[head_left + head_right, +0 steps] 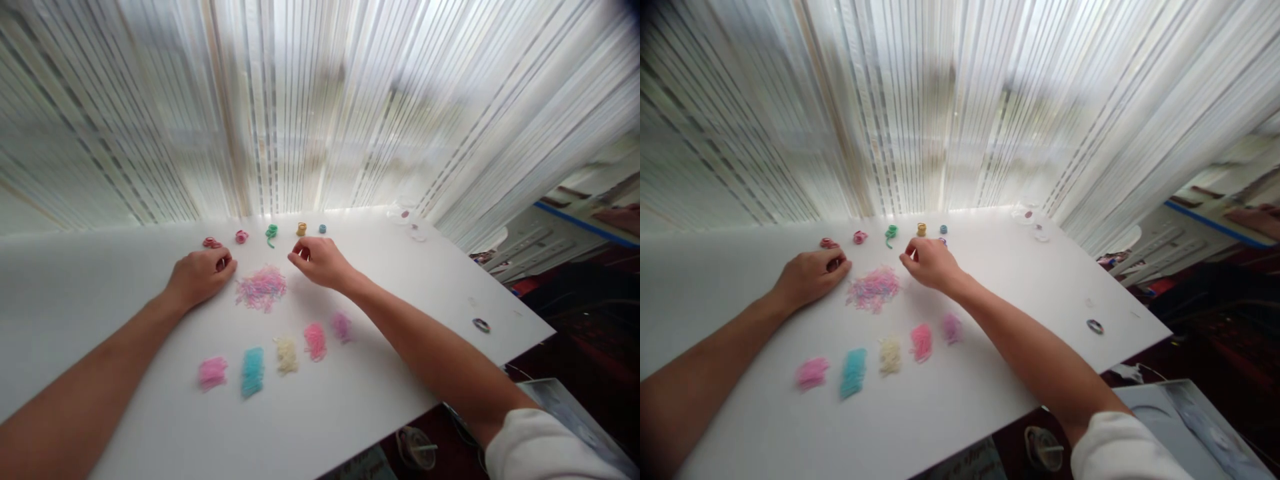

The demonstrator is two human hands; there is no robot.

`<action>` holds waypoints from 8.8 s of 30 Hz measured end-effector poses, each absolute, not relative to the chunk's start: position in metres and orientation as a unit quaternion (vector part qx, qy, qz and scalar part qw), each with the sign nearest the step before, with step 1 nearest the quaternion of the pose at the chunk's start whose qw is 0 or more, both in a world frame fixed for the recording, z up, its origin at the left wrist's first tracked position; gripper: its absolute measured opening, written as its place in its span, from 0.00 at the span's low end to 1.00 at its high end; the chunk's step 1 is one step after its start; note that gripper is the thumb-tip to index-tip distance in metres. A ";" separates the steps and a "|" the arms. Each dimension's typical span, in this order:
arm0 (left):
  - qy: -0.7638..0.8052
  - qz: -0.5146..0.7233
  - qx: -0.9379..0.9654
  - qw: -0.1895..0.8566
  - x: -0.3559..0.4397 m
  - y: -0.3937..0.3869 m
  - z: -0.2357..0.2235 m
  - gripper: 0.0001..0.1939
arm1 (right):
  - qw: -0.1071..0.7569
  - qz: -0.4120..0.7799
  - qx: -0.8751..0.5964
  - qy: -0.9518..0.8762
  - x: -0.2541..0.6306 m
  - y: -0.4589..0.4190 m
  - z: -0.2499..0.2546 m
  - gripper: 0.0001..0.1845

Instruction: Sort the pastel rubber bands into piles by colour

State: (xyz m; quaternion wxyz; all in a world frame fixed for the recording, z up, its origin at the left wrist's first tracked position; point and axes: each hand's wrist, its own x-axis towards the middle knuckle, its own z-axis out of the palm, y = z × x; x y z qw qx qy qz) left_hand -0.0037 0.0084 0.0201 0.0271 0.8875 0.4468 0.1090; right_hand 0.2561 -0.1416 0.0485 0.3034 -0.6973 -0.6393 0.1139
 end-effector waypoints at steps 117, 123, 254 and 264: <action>0.430 0.139 0.891 0.046 -0.006 0.001 0.019 0.16 | 0.319 0.172 -0.550 -0.752 0.288 -0.186 -0.004 0.04; 0.437 0.131 0.888 0.051 -0.006 -0.001 0.020 0.15 | 0.322 0.166 -0.537 -0.761 0.288 -0.183 -0.008 0.06; 0.446 0.132 0.885 0.028 0.002 -0.006 0.022 0.14 | 0.231 0.233 -0.504 -0.799 0.278 -0.207 0.027 0.09; 0.443 0.142 0.884 0.036 0.002 -0.004 0.017 0.14 | 0.262 0.213 -0.514 -0.788 0.278 -0.210 0.026 0.08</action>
